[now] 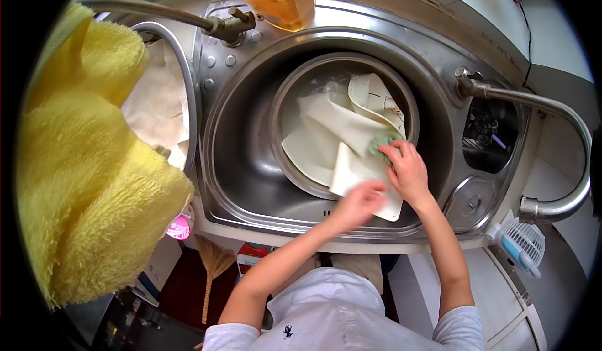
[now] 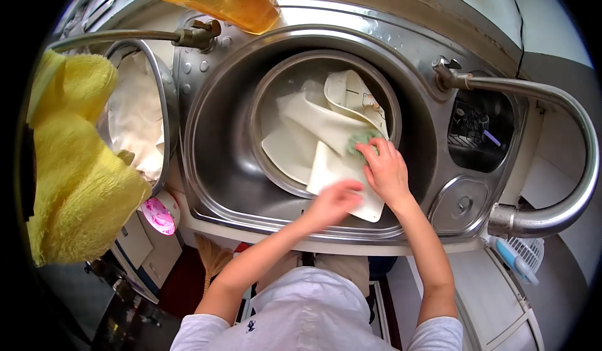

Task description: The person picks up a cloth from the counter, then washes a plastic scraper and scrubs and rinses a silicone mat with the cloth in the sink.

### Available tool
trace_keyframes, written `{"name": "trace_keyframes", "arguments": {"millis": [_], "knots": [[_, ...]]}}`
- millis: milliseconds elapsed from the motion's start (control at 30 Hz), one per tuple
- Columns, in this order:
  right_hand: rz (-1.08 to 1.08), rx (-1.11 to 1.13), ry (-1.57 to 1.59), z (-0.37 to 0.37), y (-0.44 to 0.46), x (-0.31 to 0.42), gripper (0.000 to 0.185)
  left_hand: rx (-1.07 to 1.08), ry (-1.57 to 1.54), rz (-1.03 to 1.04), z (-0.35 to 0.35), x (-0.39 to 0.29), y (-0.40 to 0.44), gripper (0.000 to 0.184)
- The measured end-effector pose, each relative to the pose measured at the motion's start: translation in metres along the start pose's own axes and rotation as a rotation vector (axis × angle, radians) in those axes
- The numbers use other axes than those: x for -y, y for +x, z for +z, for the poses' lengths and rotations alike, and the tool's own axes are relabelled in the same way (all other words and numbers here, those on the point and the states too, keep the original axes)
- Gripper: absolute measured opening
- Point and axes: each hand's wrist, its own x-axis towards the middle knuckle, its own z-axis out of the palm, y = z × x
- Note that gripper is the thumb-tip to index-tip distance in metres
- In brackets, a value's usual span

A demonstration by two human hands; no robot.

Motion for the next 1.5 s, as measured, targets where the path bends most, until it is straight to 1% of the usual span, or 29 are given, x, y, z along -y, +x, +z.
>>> {"name": "trace_keyframes", "arguments": {"millis": [67, 133, 233, 300, 333, 400, 533, 600, 633, 667, 733, 767, 800, 867, 900, 933, 1000, 1067, 1133, 1167, 1200, 1233, 1267, 1300, 1333, 1367, 1433, 1467, 1500], "knots": [[0.04, 0.007, -0.035, 0.015, -0.01, -0.011, 0.046, -0.417, -0.383, -0.021, -0.043, -0.011, 0.002, 0.045], [0.079, 0.019, -0.065, 0.023, -0.014, -0.01, 0.049, -0.841, -0.408, 0.09, -0.076, -0.016, 0.028, 0.046], [0.132, -0.036, -0.066, 0.029, -0.007, -0.006, 0.05, -0.753, -0.302, 0.033, -0.103, -0.035, 0.059, 0.045], [0.095, -0.063, -0.091, 0.036, -0.002, -0.009, 0.049, -0.61, -0.403, -0.058, -0.112, -0.04, 0.073, 0.037], [0.096, -0.07, -0.091, 0.045, 0.0, -0.013, 0.049, -0.608, -0.398, -0.054, -0.113, -0.04, 0.073, 0.037], [0.028, -0.113, -0.157, 0.063, 0.008, -0.024, 0.048, -0.64, -0.568, 0.104, -0.109, -0.038, 0.07, 0.03], [-0.036, -0.195, -0.199, 0.078, 0.049, -0.016, 0.044, -0.688, -0.677, 0.209, -0.099, -0.037, 0.024, 0.02], [0.095, -0.042, -0.114, 0.081, 0.066, -0.013, 0.041, -0.679, -0.82, 0.248, -0.098, -0.029, 0.017, 0.018], [0.111, -0.117, 0.083, 0.08, 0.07, -0.015, 0.034, -0.651, -0.912, 0.243, -0.104, -0.023, 0.019, 0.02], [0.118, -0.125, 0.08, 0.078, 0.069, -0.016, 0.034, -0.642, -0.906, 0.241, -0.108, -0.015, 0.023, 0.02], [0.224, -0.335, 0.607, 0.056, 0.07, -0.005, 0.03, -0.561, -0.988, 0.155, -0.108, -0.024, 0.025, 0.022], [0.231, -0.374, 0.663, 0.045, 0.064, 0.011, 0.03, -0.514, -1.008, 0.105, -0.104, -0.03, 0.024, 0.022], [0.174, -0.408, 0.669, 0.046, 0.061, 0.024, 0.033, -0.513, -1.01, 0.092, -0.104, -0.026, 0.026, 0.022], [0.142, -0.362, 0.744, 0.044, 0.064, 0.066, 0.034, -0.314, -0.872, 0.064, -0.108, -0.015, 0.031, 0.021], [0.082, -0.345, 0.625, 0.052, 0.067, 0.079, 0.033, -0.332, -0.791, 0.103, -0.106, -0.009, 0.03, 0.02], [0.084, -0.341, 0.627, 0.06, 0.068, 0.079, 0.033, -0.335, -0.793, 0.1, -0.105, -0.008, 0.029, 0.02], [-0.009, -0.236, 0.352, 0.083, 0.071, 0.074, 0.033, -0.486, -0.619, 0.079, -0.102, -0.006, 0.027, 0.021], [-0.02, -0.281, 0.358, 0.099, 0.069, 0.062, 0.033, -0.509, -0.654, 0.084, -0.093, 0.002, 0.028, 0.02], [-0.037, -0.189, 0.313, 0.101, 0.067, 0.053, 0.032, -0.588, -0.744, 0.096, -0.086, 0.011, 0.031, 0.019], [-0.028, -0.19, 0.309, 0.101, 0.065, 0.046, 0.032, -0.584, -0.729, 0.12, -0.086, 0.014, 0.03, 0.022], [-0.009, -0.193, 0.209, 0.101, 0.067, 0.036, 0.032, -0.58, -0.731, 0.122, -0.083, 0.008, 0.027, 0.022], [0.006, -0.194, 0.113, 0.1, 0.068, 0.027, 0.032, -0.627, -0.681, 0.111, -0.079, -0.003, 0.02, 0.024], [0.003, -0.196, 0.117, 0.097, 0.068, 0.017, 0.032, -0.676, -0.629, 0.1, -0.078, -0.009, 0.014, 0.027], [-0.001, -0.111, 0.011, 0.091, 0.065, 0.005, 0.032, -0.64, -0.587, 0.081, -0.079, -0.008, 0.012, 0.032], [-0.003, -0.027, -0.098, 0.085, 0.063, -0.007, 0.032, -0.64, -0.587, 0.082, -0.077, -0.009, 0.011, 0.032], [0.0, -0.029, -0.101, 0.079, 0.062, -0.017, 0.032, -0.644, -0.647, 0.09, -0.075, -0.011, 0.009, 0.033], [0.176, -0.045, -0.231, 0.058, 0.066, -0.026, 0.03, -0.643, -0.709, 0.104, -0.073, -0.013, 0.007, 0.034], [0.173, -0.045, -0.233, 0.051, 0.066, -0.024, 0.03, -0.639, -0.743, 0.107, -0.073, -0.013, 0.004, 0.035], [0.151, -0.106, -0.056, 0.039, 0.064, -0.016, 0.03, -0.638, -0.777, 0.109, -0.073, -0.013, 0.002, 0.036]]}}
